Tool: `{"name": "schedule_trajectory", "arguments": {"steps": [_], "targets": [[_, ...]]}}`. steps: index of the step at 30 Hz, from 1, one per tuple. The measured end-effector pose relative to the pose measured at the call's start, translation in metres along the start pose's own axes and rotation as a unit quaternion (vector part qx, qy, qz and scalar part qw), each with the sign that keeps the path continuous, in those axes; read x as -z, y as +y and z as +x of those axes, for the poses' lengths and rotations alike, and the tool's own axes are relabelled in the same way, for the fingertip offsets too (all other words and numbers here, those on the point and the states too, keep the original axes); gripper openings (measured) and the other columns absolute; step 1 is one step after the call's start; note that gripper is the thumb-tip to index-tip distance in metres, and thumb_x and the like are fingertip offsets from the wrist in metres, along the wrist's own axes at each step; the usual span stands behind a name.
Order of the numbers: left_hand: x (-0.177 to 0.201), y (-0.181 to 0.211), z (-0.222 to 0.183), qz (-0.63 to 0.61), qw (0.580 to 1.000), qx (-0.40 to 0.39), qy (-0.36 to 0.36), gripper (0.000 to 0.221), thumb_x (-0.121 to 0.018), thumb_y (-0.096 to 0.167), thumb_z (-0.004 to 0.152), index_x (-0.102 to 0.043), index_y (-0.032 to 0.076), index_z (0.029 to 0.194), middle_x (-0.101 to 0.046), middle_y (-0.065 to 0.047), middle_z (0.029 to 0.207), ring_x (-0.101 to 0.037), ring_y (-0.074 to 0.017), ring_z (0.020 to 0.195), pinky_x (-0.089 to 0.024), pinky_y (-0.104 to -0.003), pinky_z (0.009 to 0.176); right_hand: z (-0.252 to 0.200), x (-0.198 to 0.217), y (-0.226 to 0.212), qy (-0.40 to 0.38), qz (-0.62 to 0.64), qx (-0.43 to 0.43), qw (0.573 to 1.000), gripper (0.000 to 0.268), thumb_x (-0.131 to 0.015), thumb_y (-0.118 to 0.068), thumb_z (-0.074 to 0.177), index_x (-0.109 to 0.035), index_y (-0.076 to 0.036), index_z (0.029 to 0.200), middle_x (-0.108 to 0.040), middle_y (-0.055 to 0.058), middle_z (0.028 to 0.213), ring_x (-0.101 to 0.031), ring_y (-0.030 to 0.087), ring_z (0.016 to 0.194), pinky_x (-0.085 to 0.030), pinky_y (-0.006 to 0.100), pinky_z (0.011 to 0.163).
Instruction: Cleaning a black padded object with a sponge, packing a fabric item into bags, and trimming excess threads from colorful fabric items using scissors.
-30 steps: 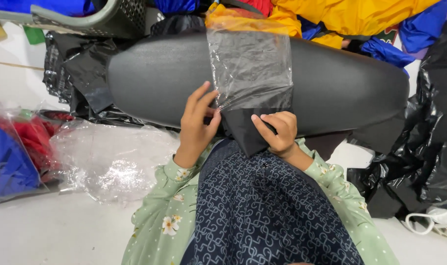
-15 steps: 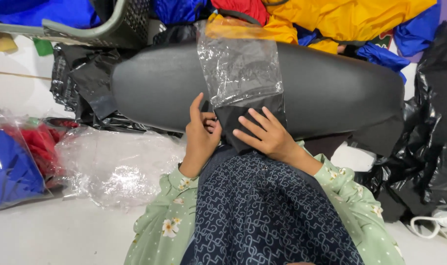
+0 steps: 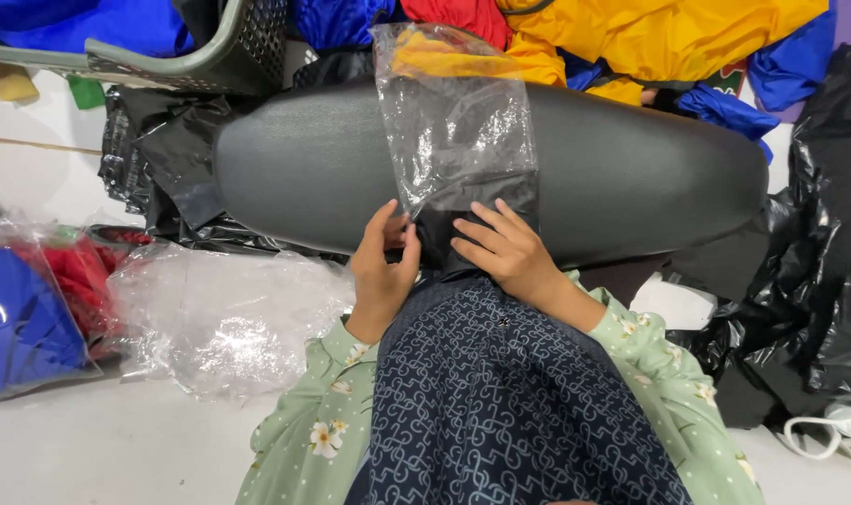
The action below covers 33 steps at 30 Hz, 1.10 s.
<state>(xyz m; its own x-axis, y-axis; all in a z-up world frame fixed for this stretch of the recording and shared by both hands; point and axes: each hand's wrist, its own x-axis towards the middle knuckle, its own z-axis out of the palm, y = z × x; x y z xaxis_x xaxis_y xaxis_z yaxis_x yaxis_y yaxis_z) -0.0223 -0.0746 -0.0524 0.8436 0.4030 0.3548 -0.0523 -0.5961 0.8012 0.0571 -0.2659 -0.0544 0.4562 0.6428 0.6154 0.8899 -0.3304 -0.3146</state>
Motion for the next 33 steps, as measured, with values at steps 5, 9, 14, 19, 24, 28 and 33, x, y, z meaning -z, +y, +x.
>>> {"name": "schedule_trajectory", "arguments": {"steps": [5, 9, 14, 19, 24, 28, 33], "targets": [[0.004, 0.008, 0.005, 0.013, 0.997, -0.069, 0.007, 0.037, -0.079, -0.007, 0.083, -0.071, -0.003, 0.118, -0.078, -0.013, 0.094, -0.074, -0.0219, 0.069, -0.063, -0.027, 0.057, -0.014, 0.011, -0.001, -0.074, -0.061, 0.016, 0.995, 0.013, -0.064, -0.014, 0.102, -0.077, -0.015, 0.101, -0.075, 0.009, 0.110, -0.071, 0.035, 0.112, -0.049, 0.055, 0.106], [-0.005, 0.001, -0.005, 0.005, 0.994, -0.109, 0.025, 0.034, -0.083, -0.006, 0.079, -0.076, -0.002, 0.112, -0.079, -0.012, 0.094, -0.073, -0.0191, 0.066, -0.062, -0.026, 0.057, -0.004, 0.009, 0.002, -0.052, -0.036, -0.009, 0.998, 0.013, -0.064, -0.009, 0.102, -0.076, -0.013, 0.104, -0.074, 0.012, 0.119, -0.069, 0.037, 0.118, -0.046, 0.054, 0.109], [-0.003, 0.011, 0.006, -0.135, 0.987, 0.081, 0.023, 0.057, -0.078, -0.006, 0.086, -0.053, -0.006, 0.138, -0.073, -0.020, 0.120, -0.072, -0.0225, 0.085, -0.061, -0.026, 0.069, 0.010, 0.010, -0.005, 0.026, 0.178, -0.132, 0.975, 0.024, -0.061, -0.001, 0.096, -0.075, -0.002, 0.116, -0.069, 0.021, 0.129, -0.064, 0.045, 0.123, -0.046, 0.056, 0.107], [-0.004, 0.006, 0.005, -0.181, 0.967, 0.168, -0.062, 0.046, -0.070, -0.009, 0.089, -0.062, -0.003, 0.134, -0.075, -0.022, 0.115, -0.074, -0.0301, 0.100, -0.061, -0.035, 0.081, 0.015, 0.009, -0.003, 0.085, 0.211, -0.133, 0.965, 0.019, -0.072, -0.010, 0.096, -0.076, 0.002, 0.110, -0.072, 0.026, 0.121, -0.068, 0.049, 0.114, -0.052, 0.059, 0.099], [-0.064, -0.078, -0.059, -0.199, 0.956, 0.146, -0.160, 0.048, -0.088, 0.008, 0.079, -0.074, 0.007, 0.125, -0.076, -0.018, 0.109, -0.072, -0.0345, 0.100, -0.062, -0.041, 0.081, 0.012, 0.004, -0.006, 0.056, 0.219, -0.094, 0.970, 0.025, -0.069, -0.021, 0.098, -0.078, -0.001, 0.110, -0.072, 0.024, 0.123, -0.067, 0.048, 0.118, -0.051, 0.059, 0.101], [-0.040, -0.022, -0.024, -0.296, 0.893, 0.283, -0.184, 0.048, -0.088, 0.005, 0.079, -0.071, -0.003, 0.122, -0.077, -0.017, 0.099, -0.072, -0.0199, 0.086, -0.063, -0.035, 0.072, 0.016, -0.004, 0.001, 0.076, 0.091, -0.014, 0.993, 0.023, -0.061, -0.016, 0.104, -0.079, -0.006, 0.111, -0.073, 0.022, 0.121, -0.069, 0.045, 0.116, -0.052, 0.058, 0.100], [-0.038, -0.028, -0.033, -0.290, 0.885, 0.311, -0.189, 0.007, -0.072, 0.004, 0.087, -0.067, -0.001, 0.085, -0.065, -0.007, 0.068, -0.058, -0.0118, 0.063, -0.051, -0.028, 0.055, 0.013, -0.010, -0.003, 0.040, 0.040, -0.011, 0.998, 0.034, -0.048, -0.024, 0.110, -0.077, -0.009, 0.118, -0.072, 0.019, 0.126, -0.067, 0.040, 0.121, -0.048, 0.053, 0.106]]}}
